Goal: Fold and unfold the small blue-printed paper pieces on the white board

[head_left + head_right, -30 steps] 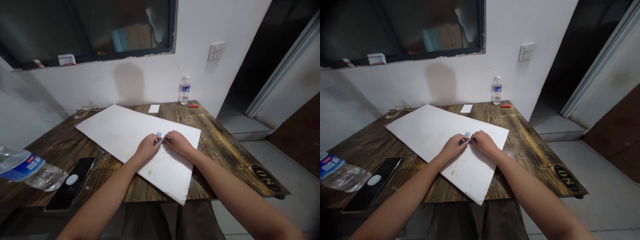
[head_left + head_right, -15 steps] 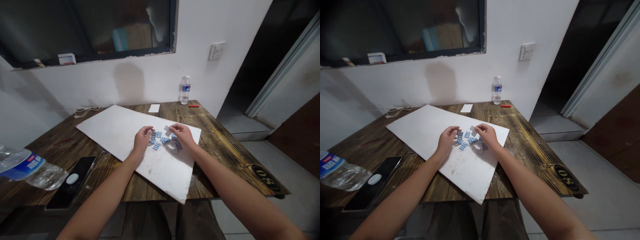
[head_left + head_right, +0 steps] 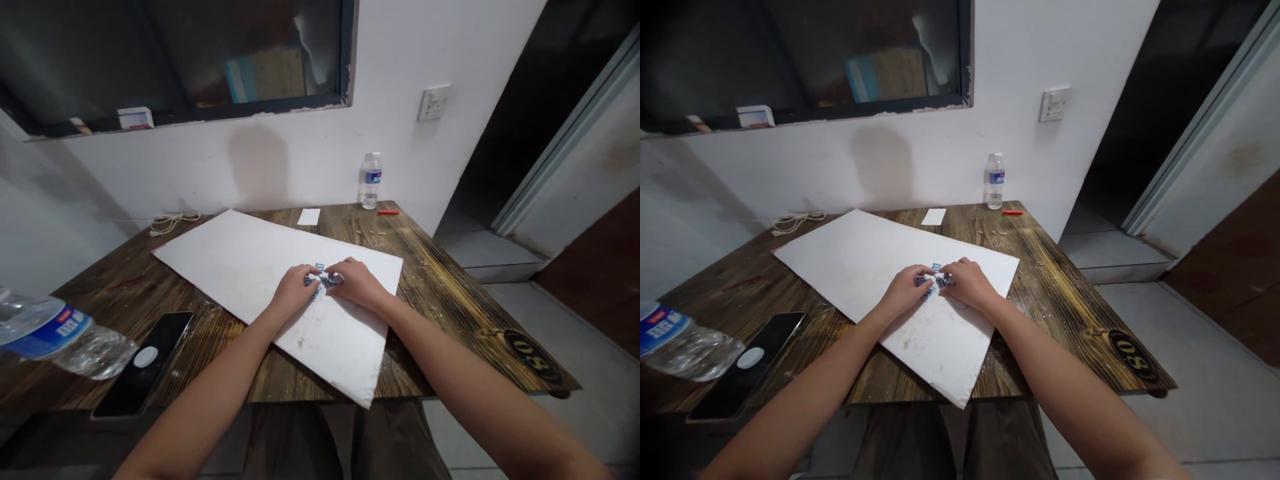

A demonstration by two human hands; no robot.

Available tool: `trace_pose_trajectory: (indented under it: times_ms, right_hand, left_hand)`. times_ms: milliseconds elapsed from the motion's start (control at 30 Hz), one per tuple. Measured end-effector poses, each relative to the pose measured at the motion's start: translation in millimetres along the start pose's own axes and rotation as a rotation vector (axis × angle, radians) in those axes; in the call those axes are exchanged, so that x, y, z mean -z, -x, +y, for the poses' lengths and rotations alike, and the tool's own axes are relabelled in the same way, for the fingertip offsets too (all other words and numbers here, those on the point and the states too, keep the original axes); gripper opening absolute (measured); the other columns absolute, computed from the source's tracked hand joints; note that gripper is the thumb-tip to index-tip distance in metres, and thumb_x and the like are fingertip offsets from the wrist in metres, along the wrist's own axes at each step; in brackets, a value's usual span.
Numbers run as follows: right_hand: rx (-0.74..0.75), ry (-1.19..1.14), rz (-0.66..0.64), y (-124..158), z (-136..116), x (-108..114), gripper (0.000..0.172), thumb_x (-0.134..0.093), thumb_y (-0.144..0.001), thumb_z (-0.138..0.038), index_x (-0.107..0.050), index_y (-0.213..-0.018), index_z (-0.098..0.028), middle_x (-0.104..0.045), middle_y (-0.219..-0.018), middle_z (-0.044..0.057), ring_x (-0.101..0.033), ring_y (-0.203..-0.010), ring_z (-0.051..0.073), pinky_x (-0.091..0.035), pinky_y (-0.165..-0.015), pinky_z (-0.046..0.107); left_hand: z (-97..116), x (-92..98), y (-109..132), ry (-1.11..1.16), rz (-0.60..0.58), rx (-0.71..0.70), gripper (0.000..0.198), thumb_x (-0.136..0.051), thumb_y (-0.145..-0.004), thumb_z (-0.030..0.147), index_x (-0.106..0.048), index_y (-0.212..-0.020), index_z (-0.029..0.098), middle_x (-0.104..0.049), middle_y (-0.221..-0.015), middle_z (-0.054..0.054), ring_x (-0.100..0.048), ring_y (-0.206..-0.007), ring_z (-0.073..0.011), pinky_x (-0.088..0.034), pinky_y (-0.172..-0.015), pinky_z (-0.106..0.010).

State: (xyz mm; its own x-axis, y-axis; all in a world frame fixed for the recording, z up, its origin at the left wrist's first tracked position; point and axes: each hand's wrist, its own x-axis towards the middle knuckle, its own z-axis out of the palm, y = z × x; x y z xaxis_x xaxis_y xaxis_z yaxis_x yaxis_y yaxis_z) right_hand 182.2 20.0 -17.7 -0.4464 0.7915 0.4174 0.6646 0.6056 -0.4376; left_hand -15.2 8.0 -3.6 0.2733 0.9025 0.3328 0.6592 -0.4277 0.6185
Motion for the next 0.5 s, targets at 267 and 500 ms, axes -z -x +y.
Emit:
trace_pose_trajectory:
  times_ms: [267, 500]
  right_hand:
    - [0.056, 0.166, -0.051, 0.3, -6.6, 3.6, 0.018, -0.07, -0.081, -0.023, -0.073, -0.099, -0.022, -0.073, -0.094, 0.007, -0.058, -0.091, 0.025, -0.038, -0.077, 0.035]
    - [0.058, 0.113, 0.025, 0.0, -5.1, 3.9, 0.011, -0.062, -0.086, -0.02, -0.073, -0.085, -0.021, -0.073, -0.086, 0.006, -0.056, -0.086, 0.023, -0.036, -0.075, 0.035]
  left_hand:
    - [6.0, 5.2, 7.8, -0.211, -0.077, -0.069, 0.028, -0.071, -0.068, 0.035, -0.072, -0.093, 0.024, -0.064, -0.077, -0.005, -0.057, -0.073, -0.0228, -0.043, -0.07, -0.035]
    - [6.4, 7.0, 7.9, -0.26, -0.118, 0.007, 0.024, -0.06, -0.077, 0.033, -0.07, -0.097, 0.025, -0.068, -0.081, -0.004, -0.06, -0.072, -0.0216, -0.038, -0.06, -0.03]
